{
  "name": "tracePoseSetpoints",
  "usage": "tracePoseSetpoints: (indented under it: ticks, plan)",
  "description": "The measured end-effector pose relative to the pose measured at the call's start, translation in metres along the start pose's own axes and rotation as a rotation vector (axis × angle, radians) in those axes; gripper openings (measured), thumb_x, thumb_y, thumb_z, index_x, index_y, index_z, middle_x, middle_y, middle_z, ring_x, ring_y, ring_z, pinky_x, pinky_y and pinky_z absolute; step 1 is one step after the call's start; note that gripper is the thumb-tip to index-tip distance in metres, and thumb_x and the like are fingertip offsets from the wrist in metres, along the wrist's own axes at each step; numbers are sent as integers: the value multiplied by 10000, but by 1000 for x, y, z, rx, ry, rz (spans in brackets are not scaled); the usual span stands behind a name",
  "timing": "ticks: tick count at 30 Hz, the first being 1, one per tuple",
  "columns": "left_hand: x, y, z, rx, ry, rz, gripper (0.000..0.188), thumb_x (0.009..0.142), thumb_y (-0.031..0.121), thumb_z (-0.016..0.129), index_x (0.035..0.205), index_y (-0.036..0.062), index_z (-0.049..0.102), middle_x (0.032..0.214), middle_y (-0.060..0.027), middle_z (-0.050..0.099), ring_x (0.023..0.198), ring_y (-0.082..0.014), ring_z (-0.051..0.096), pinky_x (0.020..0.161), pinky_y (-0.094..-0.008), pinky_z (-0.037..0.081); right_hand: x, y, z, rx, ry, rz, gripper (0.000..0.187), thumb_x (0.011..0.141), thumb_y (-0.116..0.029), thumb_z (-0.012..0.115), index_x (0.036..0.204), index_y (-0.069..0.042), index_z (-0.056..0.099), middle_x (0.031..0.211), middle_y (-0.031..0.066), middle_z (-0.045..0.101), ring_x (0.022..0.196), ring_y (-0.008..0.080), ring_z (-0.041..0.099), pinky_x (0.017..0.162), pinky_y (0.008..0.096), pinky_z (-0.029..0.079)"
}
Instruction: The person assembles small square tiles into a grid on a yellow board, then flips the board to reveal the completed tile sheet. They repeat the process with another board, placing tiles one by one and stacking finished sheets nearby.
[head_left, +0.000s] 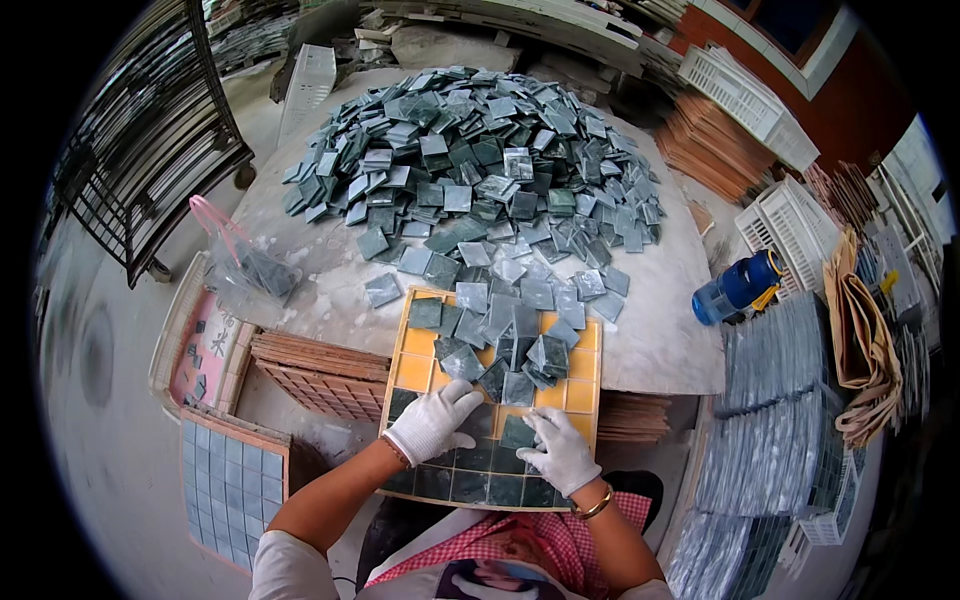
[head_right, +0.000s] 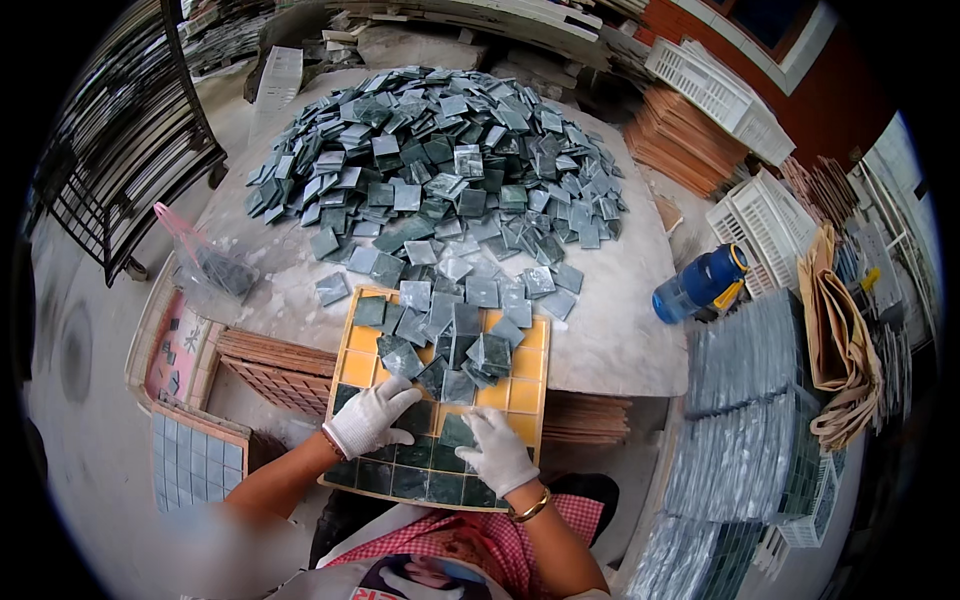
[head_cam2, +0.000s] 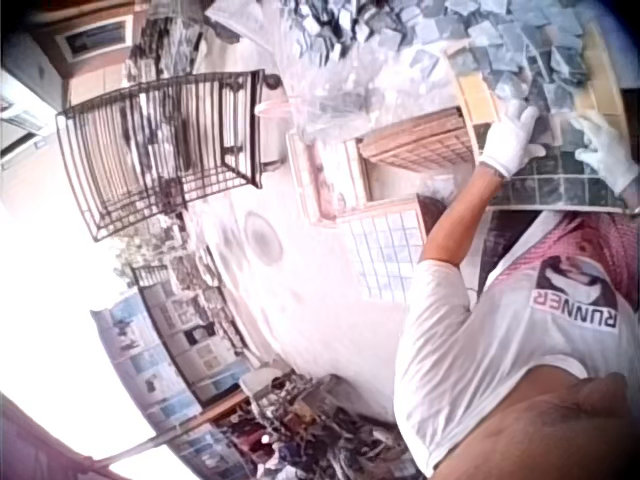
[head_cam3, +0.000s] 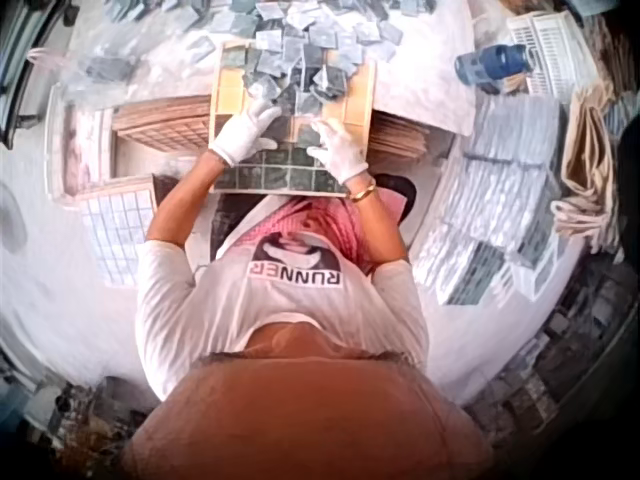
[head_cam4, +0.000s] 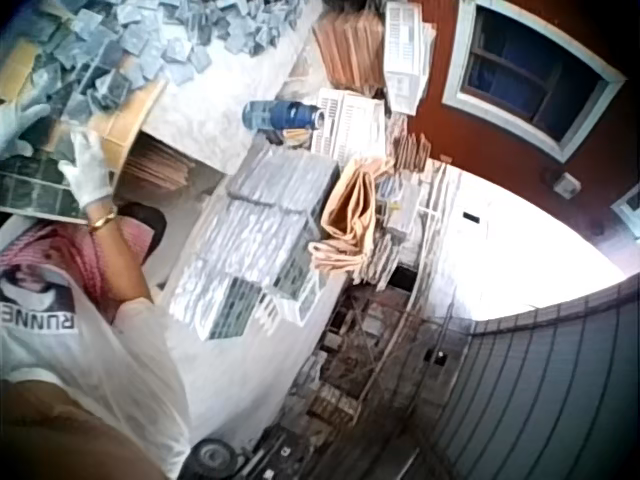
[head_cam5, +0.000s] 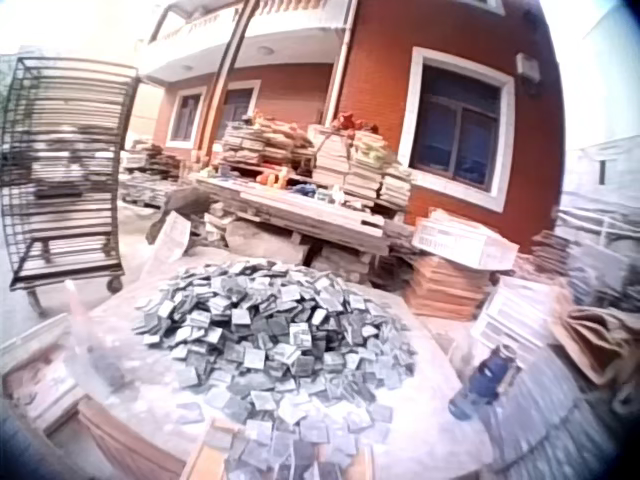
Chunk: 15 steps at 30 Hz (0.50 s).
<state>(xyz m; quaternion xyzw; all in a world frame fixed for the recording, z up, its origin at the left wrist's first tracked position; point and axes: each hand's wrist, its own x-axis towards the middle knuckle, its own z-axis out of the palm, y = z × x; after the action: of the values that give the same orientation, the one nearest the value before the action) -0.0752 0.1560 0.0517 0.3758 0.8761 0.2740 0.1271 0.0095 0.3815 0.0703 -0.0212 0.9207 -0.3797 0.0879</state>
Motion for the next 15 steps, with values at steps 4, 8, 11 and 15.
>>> tracePoseSetpoints:
  ticks: [4,8,11,15]
  plan:
    - [-6,0,9,-32,80,-31,538,701,214,745,1154,17,531,1143,-161,496,1010,-363,546,848,-403,471,0,18,13,-46,64,-152,318,751,-138,698,1044,-50,613,1145,123,533,921,285,594,801,361,485]
    - [-5,6,19,-11,88,-22,453,723,180,714,1108,9,550,1122,-161,496,967,-354,562,814,-404,481,10,23,22,-148,151,-250,234,761,-118,676,979,-49,626,1078,114,561,919,280,591,790,366,482]
    - [0,7,21,-6,98,5,400,735,156,696,1079,10,555,1105,-159,496,922,-351,573,784,-408,488,19,24,33,-228,241,-318,189,765,-111,666,940,-48,633,1023,109,573,906,278,589,787,367,481]
    - [0,22,13,14,57,-76,370,733,130,681,1072,39,564,1099,-141,505,926,-343,570,776,-408,489,28,24,28,-109,234,-281,261,768,-121,667,1019,-76,616,1020,101,576,892,297,587,767,386,483]
